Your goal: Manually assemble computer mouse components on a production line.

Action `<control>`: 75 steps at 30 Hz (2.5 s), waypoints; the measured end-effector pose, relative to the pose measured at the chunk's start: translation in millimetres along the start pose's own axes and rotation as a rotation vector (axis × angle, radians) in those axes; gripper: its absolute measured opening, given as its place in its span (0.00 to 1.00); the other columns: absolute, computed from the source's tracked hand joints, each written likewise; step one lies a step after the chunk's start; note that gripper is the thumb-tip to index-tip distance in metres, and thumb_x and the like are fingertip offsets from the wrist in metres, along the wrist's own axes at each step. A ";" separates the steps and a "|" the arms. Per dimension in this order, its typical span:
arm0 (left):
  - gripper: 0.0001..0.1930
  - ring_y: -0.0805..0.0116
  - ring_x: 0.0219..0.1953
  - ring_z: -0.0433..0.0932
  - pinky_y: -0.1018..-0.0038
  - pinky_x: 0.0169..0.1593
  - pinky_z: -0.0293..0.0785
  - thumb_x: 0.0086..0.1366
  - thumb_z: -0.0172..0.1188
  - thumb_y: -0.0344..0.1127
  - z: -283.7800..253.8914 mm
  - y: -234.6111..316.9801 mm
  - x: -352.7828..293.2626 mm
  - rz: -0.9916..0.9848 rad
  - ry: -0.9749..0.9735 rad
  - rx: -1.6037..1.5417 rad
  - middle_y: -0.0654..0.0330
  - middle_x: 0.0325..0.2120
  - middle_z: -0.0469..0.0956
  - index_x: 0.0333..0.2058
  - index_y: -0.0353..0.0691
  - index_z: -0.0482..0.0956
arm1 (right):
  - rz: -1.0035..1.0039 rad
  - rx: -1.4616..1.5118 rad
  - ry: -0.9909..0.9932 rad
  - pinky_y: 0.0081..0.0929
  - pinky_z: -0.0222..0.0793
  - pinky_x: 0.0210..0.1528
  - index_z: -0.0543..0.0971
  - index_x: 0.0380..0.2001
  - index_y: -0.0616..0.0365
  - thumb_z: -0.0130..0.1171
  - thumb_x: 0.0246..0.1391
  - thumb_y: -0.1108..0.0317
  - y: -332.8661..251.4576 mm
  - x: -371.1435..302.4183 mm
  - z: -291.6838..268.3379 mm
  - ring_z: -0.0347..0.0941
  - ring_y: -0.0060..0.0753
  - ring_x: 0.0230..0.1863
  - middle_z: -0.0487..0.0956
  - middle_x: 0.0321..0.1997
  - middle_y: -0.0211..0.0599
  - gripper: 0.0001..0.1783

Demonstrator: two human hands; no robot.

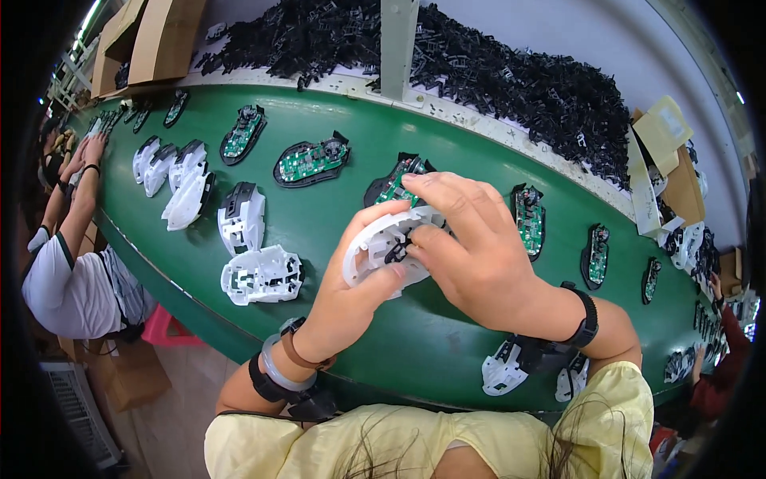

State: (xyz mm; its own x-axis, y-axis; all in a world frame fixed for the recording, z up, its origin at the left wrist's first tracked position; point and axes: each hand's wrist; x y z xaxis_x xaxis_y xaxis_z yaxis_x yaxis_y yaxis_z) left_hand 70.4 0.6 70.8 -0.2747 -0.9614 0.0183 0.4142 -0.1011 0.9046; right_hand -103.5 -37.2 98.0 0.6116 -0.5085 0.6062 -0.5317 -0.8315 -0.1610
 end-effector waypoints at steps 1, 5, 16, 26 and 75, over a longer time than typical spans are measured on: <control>0.29 0.73 0.52 0.66 0.73 0.55 0.65 0.59 0.49 0.23 -0.5 -0.5 -0.8 -0.007 0.005 -0.002 0.58 0.50 0.67 0.60 0.39 0.57 | 0.004 0.007 -0.004 0.44 0.65 0.49 0.76 0.28 0.61 0.66 0.36 0.74 -1.4 0.2 -0.2 0.69 0.50 0.51 0.72 0.53 0.47 0.12; 0.24 0.74 0.47 0.70 0.76 0.51 0.68 0.59 0.48 0.21 3.1 0.6 -3.5 0.073 0.147 0.060 0.60 0.46 0.70 0.56 0.38 0.62 | 0.019 -0.053 -0.062 0.45 0.65 0.50 0.75 0.26 0.62 0.64 0.38 0.73 -5.3 -1.4 -5.6 0.69 0.49 0.53 0.72 0.54 0.48 0.10; 0.23 0.76 0.43 0.72 0.78 0.46 0.71 0.55 0.49 0.18 3.3 8.5 -8.4 0.030 0.212 0.220 0.62 0.43 0.72 0.52 0.37 0.68 | 0.016 -0.030 -0.078 0.44 0.67 0.49 0.76 0.25 0.61 0.66 0.39 0.70 -11.5 1.8 2.3 0.69 0.49 0.54 0.72 0.54 0.50 0.10; 0.20 0.76 0.40 0.75 0.78 0.44 0.73 0.55 0.54 0.19 -11.9 8.2 -9.6 -0.027 0.229 0.203 0.60 0.39 0.77 0.49 0.32 0.72 | -0.249 -0.088 -0.057 0.31 0.70 0.37 0.76 0.34 0.59 0.62 0.43 0.67 -10.3 3.0 11.0 0.72 0.43 0.46 0.70 0.56 0.48 0.13; 0.31 0.65 0.46 0.74 0.70 0.48 0.72 0.45 0.73 0.32 -28.1 19.6 -10.6 0.123 0.069 0.533 0.55 0.44 0.72 0.48 0.35 0.70 | 0.097 0.418 -0.166 0.29 0.71 0.40 0.75 0.45 0.58 0.67 0.40 0.76 -2.7 13.9 -6.2 0.72 0.36 0.41 0.72 0.43 0.39 0.25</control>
State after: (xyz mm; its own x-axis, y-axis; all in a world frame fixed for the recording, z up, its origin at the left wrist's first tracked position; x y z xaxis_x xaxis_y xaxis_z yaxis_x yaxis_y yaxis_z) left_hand 105.8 1.6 76.4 -0.1871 -0.9743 0.1253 -0.0624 0.1391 0.9883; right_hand -97.2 -40.6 111.6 0.6742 -0.5893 0.4452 -0.3303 -0.7797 -0.5320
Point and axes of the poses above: each hand's wrist, its own x-axis towards the middle knuckle, its own z-axis out of the palm, y = z × x
